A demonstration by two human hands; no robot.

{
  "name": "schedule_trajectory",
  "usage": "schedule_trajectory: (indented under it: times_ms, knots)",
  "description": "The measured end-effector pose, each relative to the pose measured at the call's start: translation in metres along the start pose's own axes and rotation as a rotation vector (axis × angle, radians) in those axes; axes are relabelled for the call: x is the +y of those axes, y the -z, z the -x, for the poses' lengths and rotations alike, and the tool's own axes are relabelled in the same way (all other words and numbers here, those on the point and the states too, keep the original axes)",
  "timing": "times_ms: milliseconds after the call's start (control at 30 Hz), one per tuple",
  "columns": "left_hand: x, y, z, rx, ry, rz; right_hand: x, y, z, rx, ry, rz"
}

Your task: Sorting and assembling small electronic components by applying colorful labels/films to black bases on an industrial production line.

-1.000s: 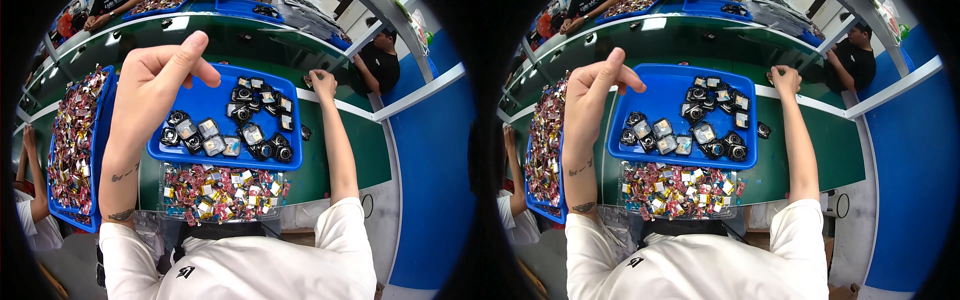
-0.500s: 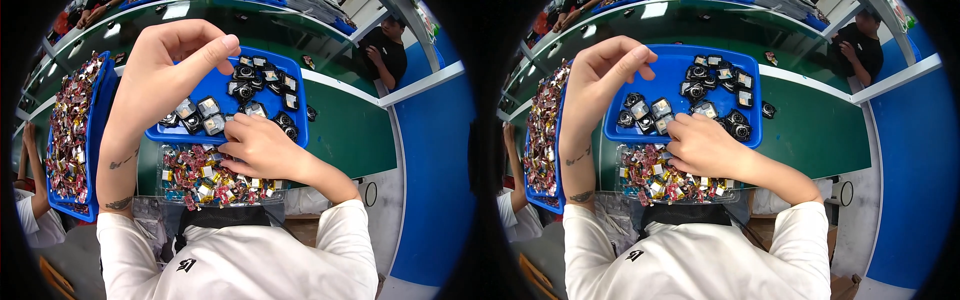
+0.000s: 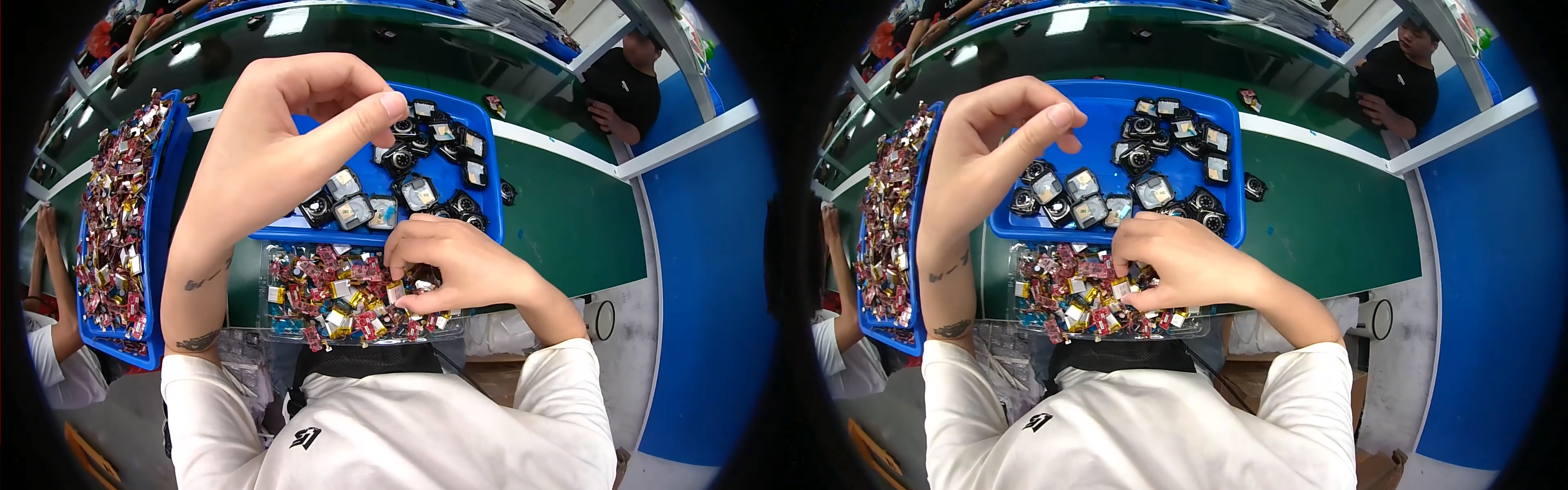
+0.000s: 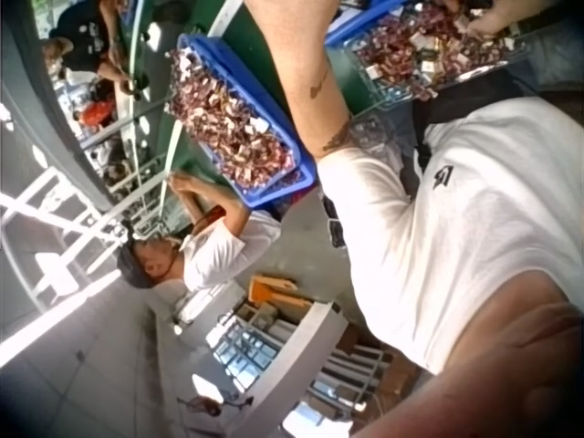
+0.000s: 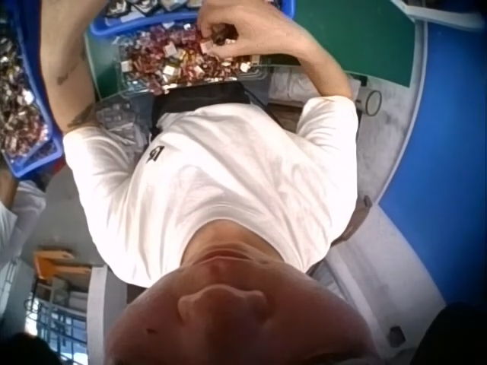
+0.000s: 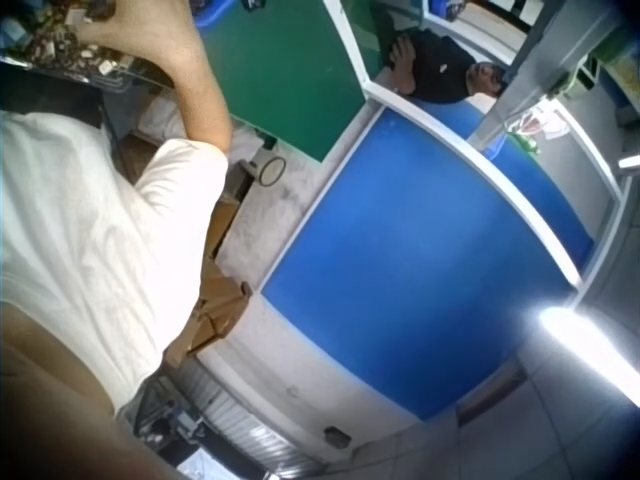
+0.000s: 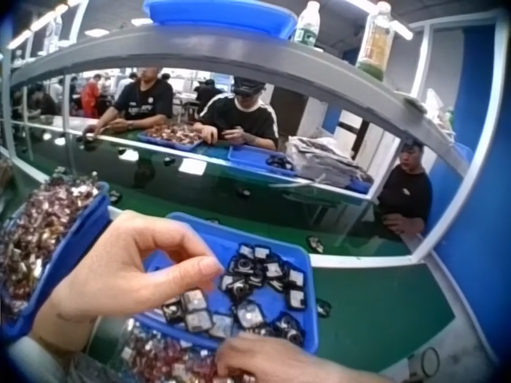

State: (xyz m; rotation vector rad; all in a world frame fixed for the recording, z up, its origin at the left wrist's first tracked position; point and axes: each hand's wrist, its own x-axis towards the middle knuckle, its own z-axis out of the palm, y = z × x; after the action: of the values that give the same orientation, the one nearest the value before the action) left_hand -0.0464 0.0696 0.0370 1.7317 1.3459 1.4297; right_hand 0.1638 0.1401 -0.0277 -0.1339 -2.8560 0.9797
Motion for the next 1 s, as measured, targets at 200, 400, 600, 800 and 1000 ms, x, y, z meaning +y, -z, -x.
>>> schedule_trajectory:
  times_ms: [200, 400, 600, 800, 1000]
  knots:
    - [0.003, 0.003, 0.003, -0.042, -0.02, -0.053, -0.012, 0.046, -0.015, 0.239, 0.036, -0.288]
    - [0.01, 0.003, 0.003, 0.087, 0.074, 0.154, -0.015, 0.071, -0.035, 0.599, 0.182, -0.116]
    - [0.009, 0.003, 0.007, 0.151, 0.005, 0.153, -0.027, 0.066, -0.049, 0.697, 0.214, -0.393]
    - [0.01, -0.001, 0.005, 0.1, 0.01, 0.146, -0.012, 0.069, -0.046, 0.695, 0.27, -0.194]
    - [0.006, 0.005, 0.0, -0.025, 0.129, 0.111, -0.008, 0.074, -0.046, 0.675, 0.448, -0.002]
